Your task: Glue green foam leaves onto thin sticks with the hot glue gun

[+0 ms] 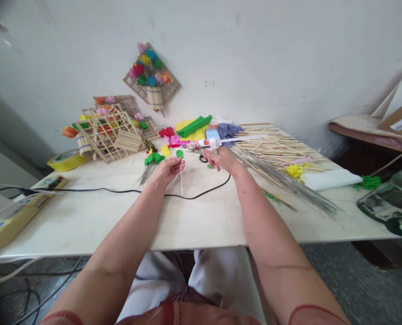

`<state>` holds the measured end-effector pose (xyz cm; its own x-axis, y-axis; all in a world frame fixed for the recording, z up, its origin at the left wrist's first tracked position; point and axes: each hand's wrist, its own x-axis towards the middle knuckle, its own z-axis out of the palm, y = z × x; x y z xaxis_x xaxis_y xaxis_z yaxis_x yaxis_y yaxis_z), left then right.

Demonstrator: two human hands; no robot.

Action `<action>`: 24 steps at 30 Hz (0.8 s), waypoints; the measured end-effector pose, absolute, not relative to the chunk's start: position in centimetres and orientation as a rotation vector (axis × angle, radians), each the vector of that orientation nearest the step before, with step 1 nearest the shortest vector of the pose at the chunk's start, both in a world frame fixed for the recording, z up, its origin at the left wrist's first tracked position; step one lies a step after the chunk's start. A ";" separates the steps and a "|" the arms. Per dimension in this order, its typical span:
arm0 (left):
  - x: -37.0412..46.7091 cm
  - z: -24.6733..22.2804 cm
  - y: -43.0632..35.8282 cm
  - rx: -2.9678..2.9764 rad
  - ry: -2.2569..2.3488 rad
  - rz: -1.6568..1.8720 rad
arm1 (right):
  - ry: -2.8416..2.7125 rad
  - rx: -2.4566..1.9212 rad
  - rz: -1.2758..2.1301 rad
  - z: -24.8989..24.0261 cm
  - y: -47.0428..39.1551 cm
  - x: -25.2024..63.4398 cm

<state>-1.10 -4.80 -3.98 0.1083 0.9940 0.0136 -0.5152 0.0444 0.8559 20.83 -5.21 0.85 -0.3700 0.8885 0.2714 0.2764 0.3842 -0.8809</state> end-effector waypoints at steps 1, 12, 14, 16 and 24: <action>-1.1 -4.0 -4.8 0.843 0.738 1.330 | -1.866 -1.001 0.993 0.8 -5.1 21.0; -1.2 -4.1 -4.7 0.845 0.757 1.342 | -1.960 -1.037 1.003 0.9 -5.3 20.8; -1.2 -4.1 -4.8 0.847 0.765 1.341 | -1.968 -1.053 0.977 1.0 -5.4 20.7; -1.2 -4.0 -4.8 0.847 0.765 1.345 | -1.971 -1.083 0.954 1.2 -5.6 20.6; -1.1 -3.9 -4.9 0.855 0.762 1.360 | -1.936 -1.197 0.946 1.7 -6.0 20.2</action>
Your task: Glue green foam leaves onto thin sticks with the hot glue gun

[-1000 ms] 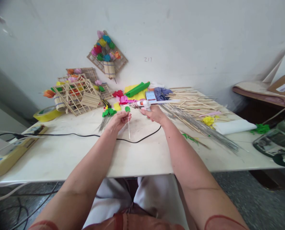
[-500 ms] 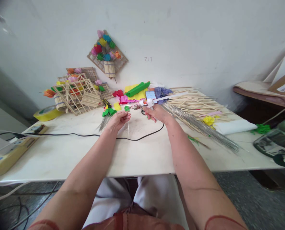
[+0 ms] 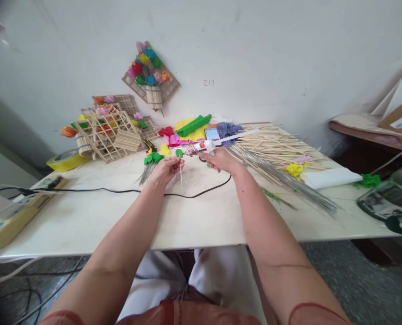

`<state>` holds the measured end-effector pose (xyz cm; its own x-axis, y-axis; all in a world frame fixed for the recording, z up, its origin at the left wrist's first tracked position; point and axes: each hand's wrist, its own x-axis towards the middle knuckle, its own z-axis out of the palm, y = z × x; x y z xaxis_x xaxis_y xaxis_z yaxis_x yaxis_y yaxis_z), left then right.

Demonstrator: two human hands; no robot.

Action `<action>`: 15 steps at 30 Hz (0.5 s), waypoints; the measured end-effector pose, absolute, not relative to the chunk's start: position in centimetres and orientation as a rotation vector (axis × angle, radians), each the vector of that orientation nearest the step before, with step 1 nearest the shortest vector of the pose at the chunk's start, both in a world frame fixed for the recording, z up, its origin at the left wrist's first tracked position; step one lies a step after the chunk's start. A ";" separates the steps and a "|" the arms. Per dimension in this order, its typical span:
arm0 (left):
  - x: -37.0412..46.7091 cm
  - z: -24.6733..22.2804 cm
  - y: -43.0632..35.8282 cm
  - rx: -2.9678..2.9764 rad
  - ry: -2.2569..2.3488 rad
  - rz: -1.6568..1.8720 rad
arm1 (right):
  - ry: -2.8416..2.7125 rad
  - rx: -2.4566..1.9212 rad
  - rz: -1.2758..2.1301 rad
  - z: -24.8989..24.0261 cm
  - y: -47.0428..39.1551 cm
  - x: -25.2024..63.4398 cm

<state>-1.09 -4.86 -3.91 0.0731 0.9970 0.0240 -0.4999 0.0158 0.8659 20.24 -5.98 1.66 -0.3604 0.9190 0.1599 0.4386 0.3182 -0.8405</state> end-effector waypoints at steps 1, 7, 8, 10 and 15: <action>-1.1 -3.9 -4.9 0.858 0.763 1.360 | -1.936 -1.198 0.941 1.7 -6.0 20.2; -1.0 -3.9 -4.9 0.866 0.790 1.352 | -1.954 -1.200 0.886 1.5 -5.9 20.3; -1.0 -3.9 -4.9 0.868 0.792 1.350 | -1.958 -1.201 0.875 1.5 -5.8 20.4; -1.0 -3.9 -4.9 0.870 0.791 1.344 | -1.957 -1.193 0.860 1.3 -5.7 20.4; -1.1 -3.9 -5.0 0.875 0.785 1.338 | -1.948 -1.194 0.846 1.4 -5.9 20.4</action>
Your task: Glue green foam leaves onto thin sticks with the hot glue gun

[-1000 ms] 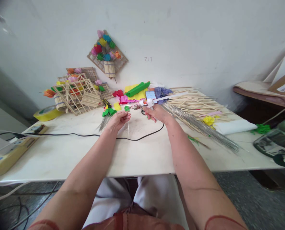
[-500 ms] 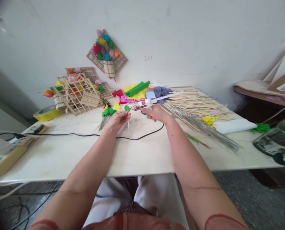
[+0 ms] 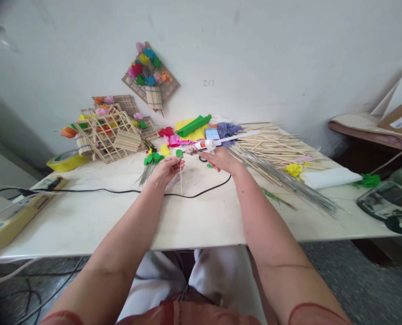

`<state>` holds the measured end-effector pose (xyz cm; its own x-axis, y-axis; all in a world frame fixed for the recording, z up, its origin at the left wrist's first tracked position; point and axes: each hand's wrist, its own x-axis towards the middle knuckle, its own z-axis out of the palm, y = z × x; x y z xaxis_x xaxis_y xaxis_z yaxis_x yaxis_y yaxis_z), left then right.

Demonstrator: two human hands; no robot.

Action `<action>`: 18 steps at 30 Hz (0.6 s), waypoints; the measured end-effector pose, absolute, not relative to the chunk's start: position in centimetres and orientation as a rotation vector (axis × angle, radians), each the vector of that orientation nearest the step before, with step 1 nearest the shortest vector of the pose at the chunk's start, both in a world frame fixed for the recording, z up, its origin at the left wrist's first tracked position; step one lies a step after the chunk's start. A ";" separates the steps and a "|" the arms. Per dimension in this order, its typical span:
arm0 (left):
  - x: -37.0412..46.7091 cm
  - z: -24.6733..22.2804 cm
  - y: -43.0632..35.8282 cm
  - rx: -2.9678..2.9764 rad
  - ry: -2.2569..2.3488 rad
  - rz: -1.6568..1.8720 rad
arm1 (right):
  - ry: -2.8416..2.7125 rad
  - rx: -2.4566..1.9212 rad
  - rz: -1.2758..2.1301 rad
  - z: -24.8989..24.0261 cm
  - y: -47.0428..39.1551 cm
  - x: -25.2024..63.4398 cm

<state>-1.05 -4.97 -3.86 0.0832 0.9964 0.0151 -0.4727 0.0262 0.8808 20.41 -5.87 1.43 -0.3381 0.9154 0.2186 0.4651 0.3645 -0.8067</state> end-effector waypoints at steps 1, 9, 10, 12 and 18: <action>-1.1 -3.9 -5.0 0.877 0.782 1.337 | -1.947 -1.199 0.843 1.5 -6.0 20.4; -0.9 -3.9 -4.9 0.880 0.792 1.305 | -1.943 -1.174 0.838 1.3 -5.7 20.3; -0.8 -3.9 -4.9 0.882 0.795 1.299 | -1.938 -1.170 0.844 1.2 -5.7 20.2; -0.8 -3.8 -5.0 0.889 0.801 1.287 | -1.927 -1.164 0.853 1.2 -5.7 20.1; -0.8 -3.8 -5.0 0.899 0.799 1.274 | -1.912 -1.187 0.821 1.0 -5.6 20.1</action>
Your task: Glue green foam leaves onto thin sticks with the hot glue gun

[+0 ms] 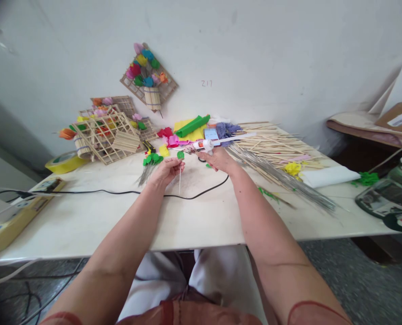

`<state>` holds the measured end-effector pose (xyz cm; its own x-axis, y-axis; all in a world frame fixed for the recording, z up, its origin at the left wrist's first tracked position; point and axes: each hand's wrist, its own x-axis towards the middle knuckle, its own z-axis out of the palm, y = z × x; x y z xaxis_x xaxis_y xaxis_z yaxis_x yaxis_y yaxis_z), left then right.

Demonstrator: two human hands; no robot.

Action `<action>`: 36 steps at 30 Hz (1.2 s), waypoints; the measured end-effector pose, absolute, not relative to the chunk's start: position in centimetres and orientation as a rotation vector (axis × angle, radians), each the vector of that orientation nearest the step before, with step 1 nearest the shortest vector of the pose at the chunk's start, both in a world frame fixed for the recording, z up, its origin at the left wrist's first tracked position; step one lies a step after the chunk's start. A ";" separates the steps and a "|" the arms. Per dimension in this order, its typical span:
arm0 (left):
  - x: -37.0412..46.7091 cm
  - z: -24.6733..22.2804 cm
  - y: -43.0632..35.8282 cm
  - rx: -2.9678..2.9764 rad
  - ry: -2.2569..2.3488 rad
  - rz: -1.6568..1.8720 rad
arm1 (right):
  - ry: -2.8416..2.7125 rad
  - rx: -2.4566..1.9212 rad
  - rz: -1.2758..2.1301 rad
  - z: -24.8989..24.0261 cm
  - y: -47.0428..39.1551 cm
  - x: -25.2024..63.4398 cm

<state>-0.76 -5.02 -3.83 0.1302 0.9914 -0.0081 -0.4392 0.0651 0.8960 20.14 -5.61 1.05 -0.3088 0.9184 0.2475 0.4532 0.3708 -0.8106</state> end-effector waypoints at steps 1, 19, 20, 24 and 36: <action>-0.8 -3.9 -5.0 0.897 0.798 1.278 | -1.913 -1.190 0.816 1.0 -5.6 20.2; -0.8 -4.1 -4.9 0.898 0.799 1.312 | -1.904 -1.208 0.877 1.5 -6.0 19.8; -0.8 -4.1 -4.8 0.898 0.797 1.316 | -1.902 -1.217 0.877 1.5 -6.0 19.9; -0.9 -4.1 -4.8 0.901 0.794 1.329 | -1.903 -1.222 0.889 1.4 -5.9 20.1; -0.9 -4.1 -4.7 0.878 0.786 1.337 | -1.970 -1.166 0.868 1.3 -5.7 20.5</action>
